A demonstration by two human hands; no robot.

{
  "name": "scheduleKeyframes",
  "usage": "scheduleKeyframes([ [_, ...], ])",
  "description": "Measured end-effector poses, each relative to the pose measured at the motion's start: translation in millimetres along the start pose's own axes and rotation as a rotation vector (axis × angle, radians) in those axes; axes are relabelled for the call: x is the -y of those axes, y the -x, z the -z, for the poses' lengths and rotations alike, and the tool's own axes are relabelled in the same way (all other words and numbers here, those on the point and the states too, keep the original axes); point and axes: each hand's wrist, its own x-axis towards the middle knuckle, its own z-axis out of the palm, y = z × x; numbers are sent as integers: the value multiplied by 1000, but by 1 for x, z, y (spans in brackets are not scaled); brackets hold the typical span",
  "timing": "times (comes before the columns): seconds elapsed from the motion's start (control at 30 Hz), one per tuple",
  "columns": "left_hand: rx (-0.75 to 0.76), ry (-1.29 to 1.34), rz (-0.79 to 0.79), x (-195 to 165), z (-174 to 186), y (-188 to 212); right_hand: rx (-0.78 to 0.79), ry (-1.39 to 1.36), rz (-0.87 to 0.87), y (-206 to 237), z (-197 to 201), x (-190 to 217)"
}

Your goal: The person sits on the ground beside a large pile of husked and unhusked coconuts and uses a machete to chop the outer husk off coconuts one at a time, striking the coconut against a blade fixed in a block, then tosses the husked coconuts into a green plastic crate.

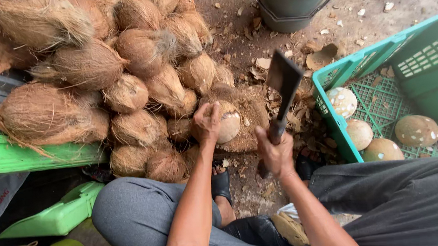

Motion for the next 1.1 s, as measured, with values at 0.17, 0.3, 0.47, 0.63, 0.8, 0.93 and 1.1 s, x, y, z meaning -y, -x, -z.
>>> scheduleKeyframes([
  [0.17, -29, 32, 15, -2, -8, -3, 88, 456, -457, -9, -4, -24],
  [0.3, -9, 21, 12, 6, -13, -4, 27, 329, -118, -13, 11, -43],
  [0.47, -92, 58, -71, 14, -18, -4, 88, 464, -244, -12, 12, -64],
  [0.63, 18, -8, 39, 7, -8, -6, 130, 413, -474, -15, 11, -61],
  [0.8, 45, 472, 161, 8, 19, 8, 194, 330, -486, -7, 7, -62],
  [0.93, 177, 429, -12, 4, 16, 12, 147, 326, -369, -5, 6, -57],
  [1.1, 128, 208, -81, -7, -5, -5, 126, 452, -304, -6, 11, -21],
])
